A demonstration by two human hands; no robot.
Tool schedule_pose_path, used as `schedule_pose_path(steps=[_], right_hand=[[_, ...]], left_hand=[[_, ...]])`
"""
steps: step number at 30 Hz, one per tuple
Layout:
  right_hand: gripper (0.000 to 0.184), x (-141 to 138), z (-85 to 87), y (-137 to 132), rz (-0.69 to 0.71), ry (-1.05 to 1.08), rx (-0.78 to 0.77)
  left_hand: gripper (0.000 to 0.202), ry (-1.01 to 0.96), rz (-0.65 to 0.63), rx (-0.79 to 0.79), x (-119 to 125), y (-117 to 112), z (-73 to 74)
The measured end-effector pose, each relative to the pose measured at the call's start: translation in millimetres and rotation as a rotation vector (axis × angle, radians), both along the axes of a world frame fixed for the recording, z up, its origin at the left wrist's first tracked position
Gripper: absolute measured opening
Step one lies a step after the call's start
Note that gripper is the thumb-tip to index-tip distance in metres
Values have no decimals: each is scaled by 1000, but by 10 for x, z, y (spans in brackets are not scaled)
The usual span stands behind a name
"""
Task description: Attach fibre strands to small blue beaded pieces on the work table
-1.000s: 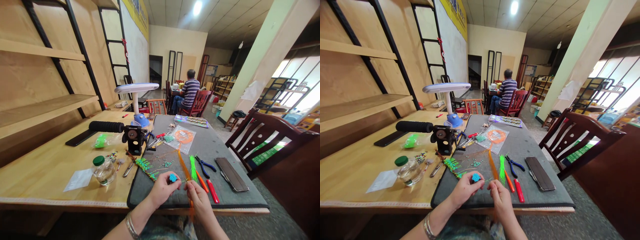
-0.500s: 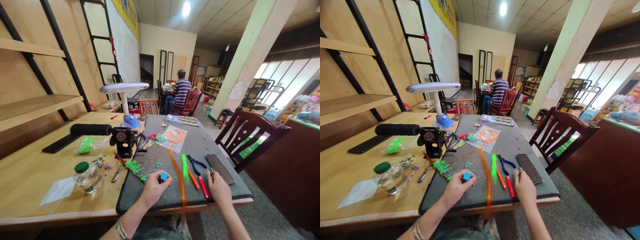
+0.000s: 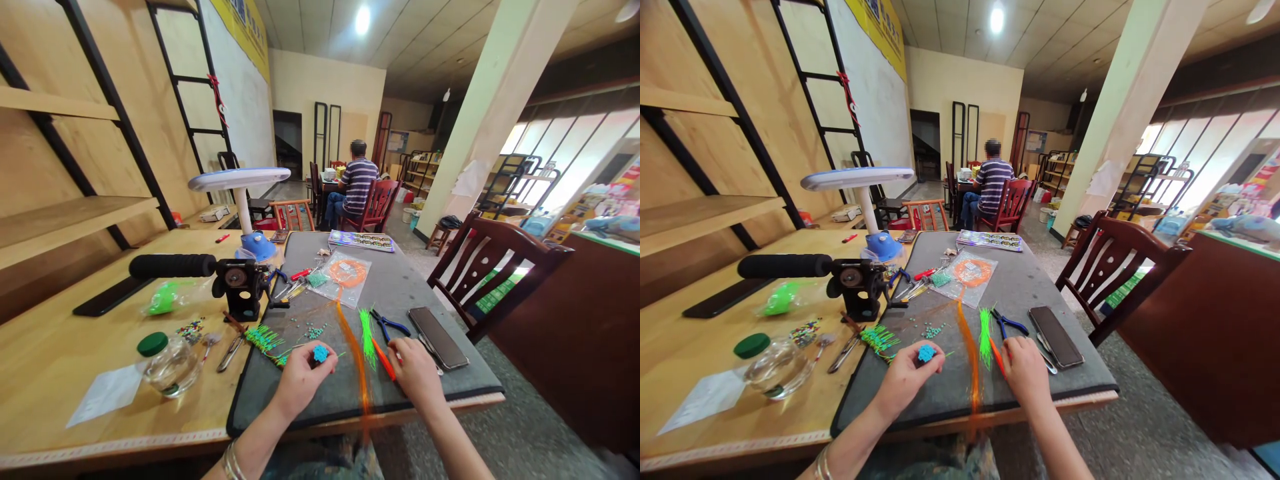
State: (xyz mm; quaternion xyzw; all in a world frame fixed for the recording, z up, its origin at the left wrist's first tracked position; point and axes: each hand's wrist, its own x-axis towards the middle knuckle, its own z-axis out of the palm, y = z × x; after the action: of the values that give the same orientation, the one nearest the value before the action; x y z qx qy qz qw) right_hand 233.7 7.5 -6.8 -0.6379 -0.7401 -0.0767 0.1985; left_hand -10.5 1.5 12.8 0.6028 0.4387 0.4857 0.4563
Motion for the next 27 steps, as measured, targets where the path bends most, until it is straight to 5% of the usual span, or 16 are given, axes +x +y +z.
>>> schedule_pose_path(steps=[8, 14, 18, 22, 27], right_hand=[[12, -29, -5, -133, -256, -148, -138], [14, 113, -109, -143, -307, -76, -186], [13, 121, -84, -133, -156, 505, -117], [17, -226, -73, -169, 135, 1301, -274], [54, -917, -109, -144, 62, 1613, -540]], left_hand=[[20, -26, -4, -22, -54, -5, 34], [18, -37, -5, -40, -43, -3, 46], [17, -34, -43, -32, -44, 1, 81], [15, 43, -43, 35, -54, 16, 47], [14, 87, -22, 67, -65, 14, 42]])
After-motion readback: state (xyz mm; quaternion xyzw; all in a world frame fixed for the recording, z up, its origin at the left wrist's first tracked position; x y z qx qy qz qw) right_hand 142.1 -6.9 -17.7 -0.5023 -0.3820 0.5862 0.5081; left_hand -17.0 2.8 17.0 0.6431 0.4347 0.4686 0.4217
